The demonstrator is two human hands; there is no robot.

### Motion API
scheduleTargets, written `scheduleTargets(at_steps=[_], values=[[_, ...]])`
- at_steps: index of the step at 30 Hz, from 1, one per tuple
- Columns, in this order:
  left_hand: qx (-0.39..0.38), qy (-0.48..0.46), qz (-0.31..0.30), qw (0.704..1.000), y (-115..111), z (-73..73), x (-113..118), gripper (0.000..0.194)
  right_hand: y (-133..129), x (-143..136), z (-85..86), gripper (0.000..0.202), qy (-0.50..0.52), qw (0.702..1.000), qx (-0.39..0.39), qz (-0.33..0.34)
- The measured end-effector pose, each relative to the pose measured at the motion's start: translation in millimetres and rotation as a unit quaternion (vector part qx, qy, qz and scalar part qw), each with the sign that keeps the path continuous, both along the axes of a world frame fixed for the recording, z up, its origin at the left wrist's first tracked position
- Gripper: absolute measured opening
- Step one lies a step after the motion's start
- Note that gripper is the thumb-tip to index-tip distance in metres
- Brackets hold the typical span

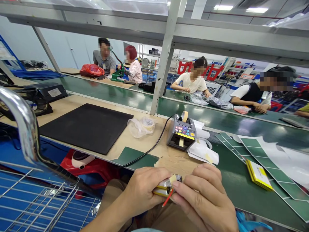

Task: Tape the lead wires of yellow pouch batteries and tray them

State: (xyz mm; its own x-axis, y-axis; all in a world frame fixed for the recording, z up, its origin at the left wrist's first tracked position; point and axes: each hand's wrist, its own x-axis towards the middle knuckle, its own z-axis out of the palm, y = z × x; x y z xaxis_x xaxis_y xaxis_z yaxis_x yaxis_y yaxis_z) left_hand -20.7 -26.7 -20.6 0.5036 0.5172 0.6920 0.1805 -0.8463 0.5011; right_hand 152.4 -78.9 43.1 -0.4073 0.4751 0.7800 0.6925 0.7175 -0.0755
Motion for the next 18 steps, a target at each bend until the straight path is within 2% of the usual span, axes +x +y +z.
scheduleTargets(at_steps=[5, 11, 18], values=[[0.054, 0.023, 0.006, 0.998, 1.5, -6.1, -1.9, 0.026, -0.9, -2.9, 0.3, 0.012, -0.002, 1.0, -0.015, 0.005], [0.073, 0.03, 0.007, 0.997, 1.8, -9.1, -0.6, 0.025, -4.5, -3.3, -4.3, 0.014, 0.006, 0.999, -0.032, -0.01], [0.097, 0.026, -0.002, 0.995, 3.0, -5.4, -2.7, 0.027, -0.3, -0.3, -0.3, 0.025, 0.047, 0.987, -0.136, 0.067]])
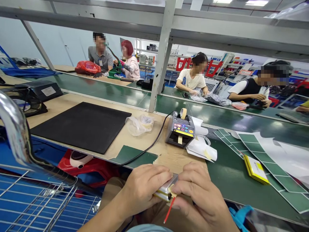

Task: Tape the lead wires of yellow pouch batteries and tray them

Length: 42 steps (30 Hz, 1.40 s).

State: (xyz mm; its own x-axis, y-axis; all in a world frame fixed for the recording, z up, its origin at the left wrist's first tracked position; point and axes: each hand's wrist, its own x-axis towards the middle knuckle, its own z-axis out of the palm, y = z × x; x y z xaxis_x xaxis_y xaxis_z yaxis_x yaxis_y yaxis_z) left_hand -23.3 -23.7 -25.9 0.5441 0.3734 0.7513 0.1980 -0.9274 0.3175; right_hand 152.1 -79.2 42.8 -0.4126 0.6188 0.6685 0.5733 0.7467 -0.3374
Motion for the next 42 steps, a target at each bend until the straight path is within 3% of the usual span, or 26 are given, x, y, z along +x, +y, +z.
scheduleTargets(at_steps=[4, 9, 12, 18, 21, 23, 25, 31, 35, 42], values=[[-0.017, -0.005, -0.016, 1.0, -2.4, 0.0, 3.3, 0.027, -0.4, 2.1, -1.8, 0.022, 0.004, 1.0, 0.018, -0.013], [-0.134, 0.032, -0.056, 0.989, -5.7, 2.7, 8.4, 0.018, 2.1, 5.5, -0.5, 0.022, -0.02, 1.0, 0.001, 0.012], [-0.183, 0.032, -0.042, 0.982, -8.5, 3.6, 8.6, 0.018, 4.4, 10.2, -1.6, 0.015, -0.022, 1.0, -0.013, -0.009], [-0.355, 0.055, -0.016, 0.933, -15.6, 6.0, 9.1, 0.013, 5.7, 16.4, -4.4, 0.013, -0.036, 0.998, -0.04, -0.03], [-0.404, 0.027, -0.04, 0.914, -16.8, 8.5, 9.9, 0.024, 5.5, 16.3, -2.5, 0.017, -0.053, 0.997, -0.034, -0.043], [-0.423, 0.016, -0.054, 0.904, -17.0, 9.3, 10.1, 0.03, 5.3, 15.1, -1.3, 0.02, -0.063, 0.997, -0.033, -0.043], [-0.432, 0.019, -0.05, 0.9, -17.4, 9.1, 10.3, 0.022, 4.8, 12.5, -0.7, 0.018, -0.064, 0.997, -0.022, -0.034], [-0.493, -0.013, -0.056, 0.868, -21.7, 6.5, 11.7, 0.013, -2.4, 1.2, -0.2, 0.016, -0.11, 0.988, 0.092, -0.058], [-0.522, -0.047, -0.054, 0.85, -25.0, 5.1, 12.2, 0.014, -9.2, -0.9, -3.4, 0.024, -0.162, 0.98, 0.085, -0.075], [-0.513, -0.014, -0.017, 0.858, -27.8, 1.9, 11.2, 0.019, -12.7, -4.9, -22.8, 0.024, -0.218, 0.963, 0.135, -0.082]])
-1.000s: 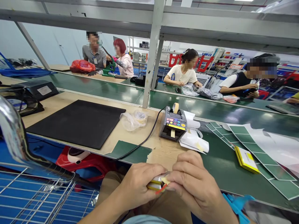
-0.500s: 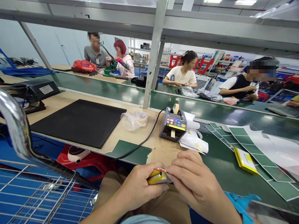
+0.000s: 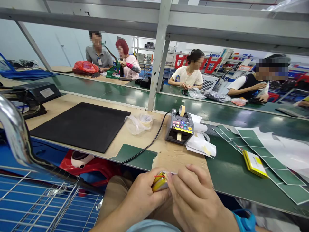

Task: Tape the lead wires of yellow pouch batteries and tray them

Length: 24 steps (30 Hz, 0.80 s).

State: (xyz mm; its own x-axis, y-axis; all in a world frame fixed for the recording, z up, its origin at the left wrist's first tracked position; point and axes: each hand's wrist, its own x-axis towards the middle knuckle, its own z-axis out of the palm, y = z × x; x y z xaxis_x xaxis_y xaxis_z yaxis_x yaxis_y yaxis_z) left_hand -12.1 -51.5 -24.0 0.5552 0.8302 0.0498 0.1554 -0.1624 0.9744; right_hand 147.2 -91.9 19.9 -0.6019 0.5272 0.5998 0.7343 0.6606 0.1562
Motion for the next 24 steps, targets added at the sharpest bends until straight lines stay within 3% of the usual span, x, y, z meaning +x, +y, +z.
scheduleTargets(at_steps=[3, 6, 7, 8, 9, 10, 11, 13, 16, 19, 21, 24], values=[[0.038, -0.008, 0.009, 0.999, 6.9, -12.8, 0.0, 0.019, 7.2, 3.9, 9.3, 0.021, 0.003, 0.999, -0.03, 0.011], [0.172, -0.028, 0.011, 0.985, 17.8, -30.0, -3.1, 0.026, 18.4, 23.1, 16.8, 0.023, 0.155, 0.976, -0.15, 0.01], [0.226, -0.035, 0.015, 0.973, 21.3, -34.7, -4.7, 0.032, 22.8, 32.1, 13.9, 0.023, 0.262, 0.947, -0.184, -0.009], [0.271, -0.041, 0.021, 0.961, 24.3, -38.1, -6.5, 0.037, 27.7, 41.3, 7.3, 0.019, 0.389, 0.896, -0.209, -0.045], [0.305, -0.047, 0.028, 0.951, 26.6, -40.2, -8.1, 0.04, 32.9, 49.8, -2.6, 0.013, 0.523, 0.815, -0.234, -0.088], [0.329, -0.051, 0.035, 0.942, 28.4, -40.9, -9.5, 0.042, 38.3, 56.8, -15.0, 0.012, 0.652, 0.701, -0.267, -0.109], [0.347, -0.053, 0.038, 0.936, 29.6, -40.6, -10.6, 0.042, 43.7, 62.0, -28.8, 0.018, 0.698, 0.646, -0.286, -0.115], [0.383, -0.052, 0.03, 0.922, 31.0, -38.5, -12.1, 0.04, 53.1, 66.0, -55.2, 0.028, 0.742, 0.57, -0.334, -0.113], [0.419, -0.043, 0.019, 0.907, 31.7, -37.4, -13.3, 0.04, 61.5, 61.7, -78.6, 0.035, 0.766, 0.506, -0.383, -0.104], [0.395, -0.029, 0.032, 0.918, 30.1, -39.7, -14.2, 0.042, 65.9, 53.9, -82.4, 0.043, 0.788, 0.453, -0.406, -0.095], [0.322, -0.016, 0.056, 0.945, 27.2, -39.8, -14.3, 0.039, 70.8, 48.0, -81.2, 0.047, 0.796, 0.425, -0.42, -0.093], [0.15, -0.008, 0.115, 0.982, 21.7, -35.6, -13.1, 0.029, 86.4, 37.7, -81.5, 0.045, 0.807, 0.403, -0.421, -0.098]])
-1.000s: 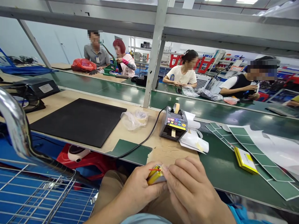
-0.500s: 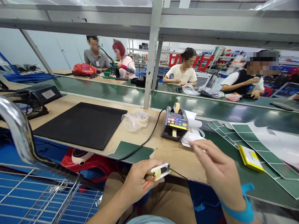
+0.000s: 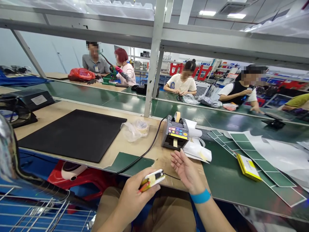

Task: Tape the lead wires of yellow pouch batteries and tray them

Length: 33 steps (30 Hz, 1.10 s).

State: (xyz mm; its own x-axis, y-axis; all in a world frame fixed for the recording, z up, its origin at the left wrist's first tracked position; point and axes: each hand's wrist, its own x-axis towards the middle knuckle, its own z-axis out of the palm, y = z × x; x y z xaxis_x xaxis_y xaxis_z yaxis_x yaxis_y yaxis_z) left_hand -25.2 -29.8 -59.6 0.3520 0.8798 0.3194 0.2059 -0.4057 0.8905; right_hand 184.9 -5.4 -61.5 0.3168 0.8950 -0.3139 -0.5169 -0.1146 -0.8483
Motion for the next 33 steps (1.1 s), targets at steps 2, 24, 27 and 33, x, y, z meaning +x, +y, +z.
scheduleTargets(at_steps=[2, 24, 27, 33], values=[[-0.108, -0.037, 0.029, 0.993, -2.6, 4.6, 1.3, 0.031, 15.2, -5.9, -2.1, 0.035, -0.005, 1.0, 0.0, -0.014], [-0.284, -0.079, -0.071, 0.953, -17.1, 52.3, -3.3, 0.031, -43.4, -18.9, 111.0, 0.008, -0.467, 0.786, 0.174, 0.366], [-0.286, -0.086, -0.09, 0.95, -19.5, 54.5, -7.0, 0.033, -45.4, -18.5, 95.7, 0.01, -0.402, 0.818, 0.181, 0.369], [-0.305, -0.112, -0.13, 0.937, -20.6, 55.1, -7.7, 0.031, -45.9, -3.6, 111.0, 0.027, -0.441, 0.789, 0.23, 0.361]])
